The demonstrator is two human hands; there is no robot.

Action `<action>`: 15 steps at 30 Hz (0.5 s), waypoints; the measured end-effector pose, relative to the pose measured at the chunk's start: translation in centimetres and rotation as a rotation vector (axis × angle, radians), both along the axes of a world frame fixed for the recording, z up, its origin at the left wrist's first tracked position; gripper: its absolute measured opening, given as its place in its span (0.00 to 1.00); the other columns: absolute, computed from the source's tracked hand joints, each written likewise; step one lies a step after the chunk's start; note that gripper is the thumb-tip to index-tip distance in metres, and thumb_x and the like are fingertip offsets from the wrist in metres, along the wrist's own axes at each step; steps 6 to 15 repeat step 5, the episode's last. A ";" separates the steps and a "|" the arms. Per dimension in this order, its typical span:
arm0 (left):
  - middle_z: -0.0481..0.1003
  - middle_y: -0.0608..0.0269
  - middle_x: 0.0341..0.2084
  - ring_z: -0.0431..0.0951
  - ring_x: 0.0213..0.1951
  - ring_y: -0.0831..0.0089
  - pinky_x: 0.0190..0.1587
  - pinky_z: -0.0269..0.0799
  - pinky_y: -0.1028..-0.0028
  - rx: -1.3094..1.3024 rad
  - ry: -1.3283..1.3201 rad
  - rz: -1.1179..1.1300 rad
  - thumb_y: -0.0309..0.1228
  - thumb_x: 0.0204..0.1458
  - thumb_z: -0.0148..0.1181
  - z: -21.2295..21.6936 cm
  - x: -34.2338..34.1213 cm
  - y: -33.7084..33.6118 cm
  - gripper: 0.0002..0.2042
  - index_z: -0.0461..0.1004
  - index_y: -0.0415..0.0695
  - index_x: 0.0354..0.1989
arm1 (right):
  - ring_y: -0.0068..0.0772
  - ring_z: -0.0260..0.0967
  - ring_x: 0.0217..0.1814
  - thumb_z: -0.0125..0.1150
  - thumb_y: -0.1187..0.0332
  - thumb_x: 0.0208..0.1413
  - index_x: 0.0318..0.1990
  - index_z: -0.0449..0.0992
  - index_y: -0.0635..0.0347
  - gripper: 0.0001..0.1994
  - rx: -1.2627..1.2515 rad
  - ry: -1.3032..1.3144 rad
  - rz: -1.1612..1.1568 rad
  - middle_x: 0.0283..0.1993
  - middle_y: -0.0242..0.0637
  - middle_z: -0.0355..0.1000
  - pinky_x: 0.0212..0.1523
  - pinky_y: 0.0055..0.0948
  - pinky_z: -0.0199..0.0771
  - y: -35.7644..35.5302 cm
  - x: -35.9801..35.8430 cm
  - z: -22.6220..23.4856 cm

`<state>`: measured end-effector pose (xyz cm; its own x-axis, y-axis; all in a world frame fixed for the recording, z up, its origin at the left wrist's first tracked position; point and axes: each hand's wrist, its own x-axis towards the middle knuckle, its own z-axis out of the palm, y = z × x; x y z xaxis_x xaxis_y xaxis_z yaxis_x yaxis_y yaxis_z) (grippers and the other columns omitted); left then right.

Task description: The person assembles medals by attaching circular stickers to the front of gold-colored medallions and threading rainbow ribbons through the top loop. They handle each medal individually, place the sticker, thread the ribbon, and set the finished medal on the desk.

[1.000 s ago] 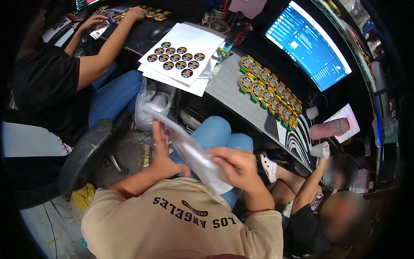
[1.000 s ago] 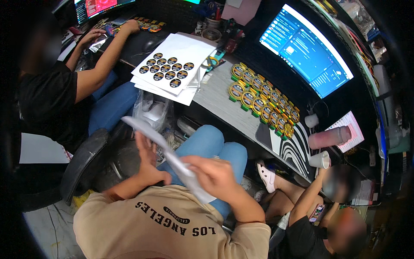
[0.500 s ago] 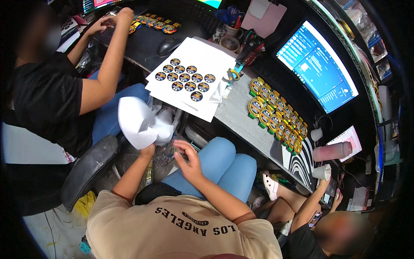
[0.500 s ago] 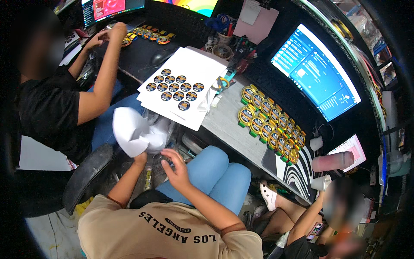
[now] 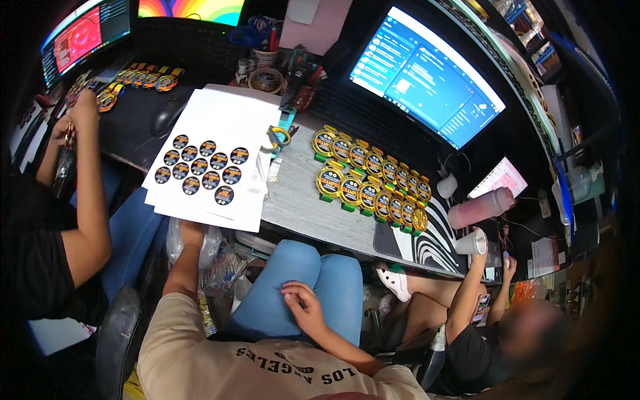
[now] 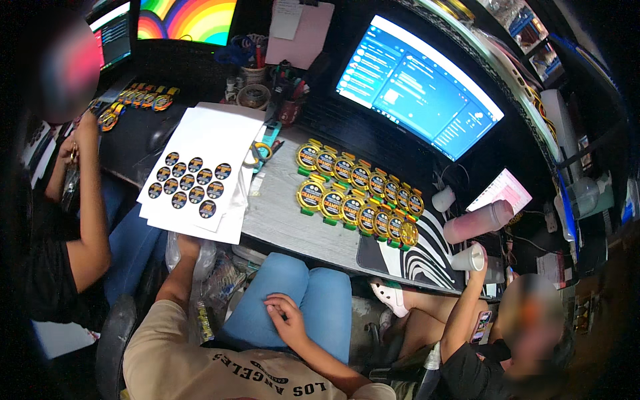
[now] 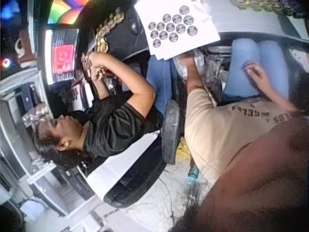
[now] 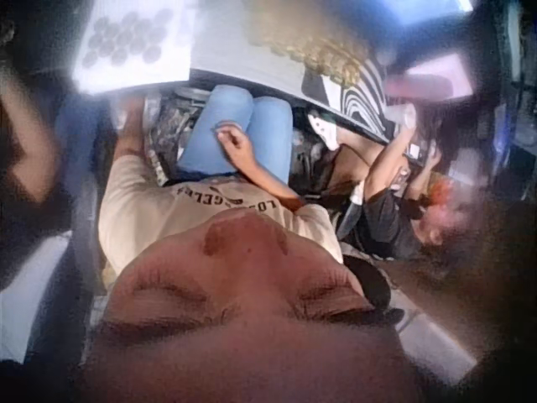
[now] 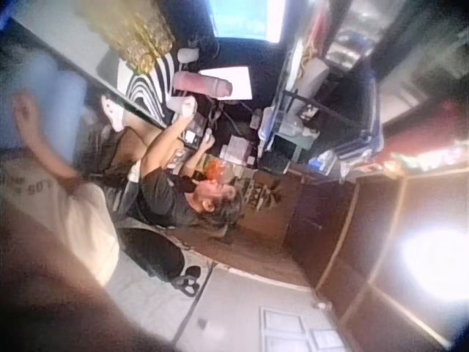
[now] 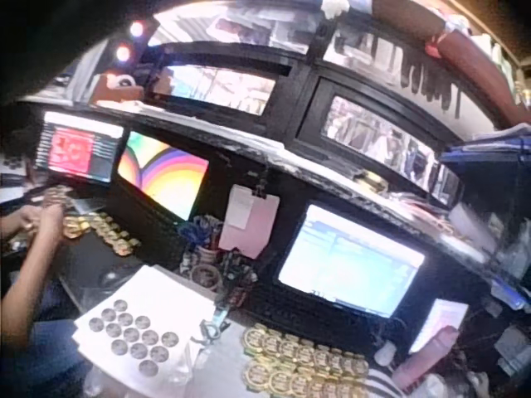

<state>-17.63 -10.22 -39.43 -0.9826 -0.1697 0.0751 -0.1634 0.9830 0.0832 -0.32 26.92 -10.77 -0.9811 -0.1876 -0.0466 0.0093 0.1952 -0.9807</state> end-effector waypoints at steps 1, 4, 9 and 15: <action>0.67 0.56 0.59 0.64 0.60 0.57 0.57 0.64 0.58 -0.165 -0.221 -0.024 0.33 0.55 0.46 -1.0 0.0 -0.2 0.21 0.68 0.46 0.58 | 0.28 0.67 0.50 0.55 0.73 0.61 0.43 0.76 0.64 0.07 -0.012 -0.010 -0.025 0.52 0.40 0.69 0.46 0.23 0.68 0.3 0.0 -0.1; 0.52 0.58 0.69 0.49 0.69 0.57 0.68 0.48 0.58 0.181 -0.500 0.249 0.39 0.59 0.43 -2.5 -1.0 -0.8 0.27 0.55 0.52 0.68 | 0.27 0.68 0.50 0.56 0.73 0.60 0.42 0.77 0.64 0.07 -0.004 -0.026 -0.070 0.52 0.41 0.69 0.47 0.25 0.69 1.0 0.2 0.2; 0.52 0.58 0.69 0.49 0.69 0.57 0.68 0.48 0.58 0.179 -0.477 0.212 0.39 0.59 0.43 -2.4 -2.9 0.1 0.27 0.55 0.52 0.68 | 0.27 0.69 0.49 0.57 0.73 0.60 0.42 0.77 0.64 0.07 0.021 0.021 -0.056 0.52 0.41 0.69 0.45 0.24 0.70 1.2 0.0 0.6; 0.52 0.58 0.69 0.49 0.69 0.57 0.68 0.48 0.58 0.179 -0.477 0.212 0.39 0.59 0.43 -2.4 -2.9 0.1 0.27 0.55 0.52 0.68 | 0.27 0.69 0.49 0.57 0.73 0.60 0.42 0.77 0.64 0.07 0.021 0.021 -0.056 0.52 0.41 0.69 0.45 0.24 0.70 1.2 0.0 0.6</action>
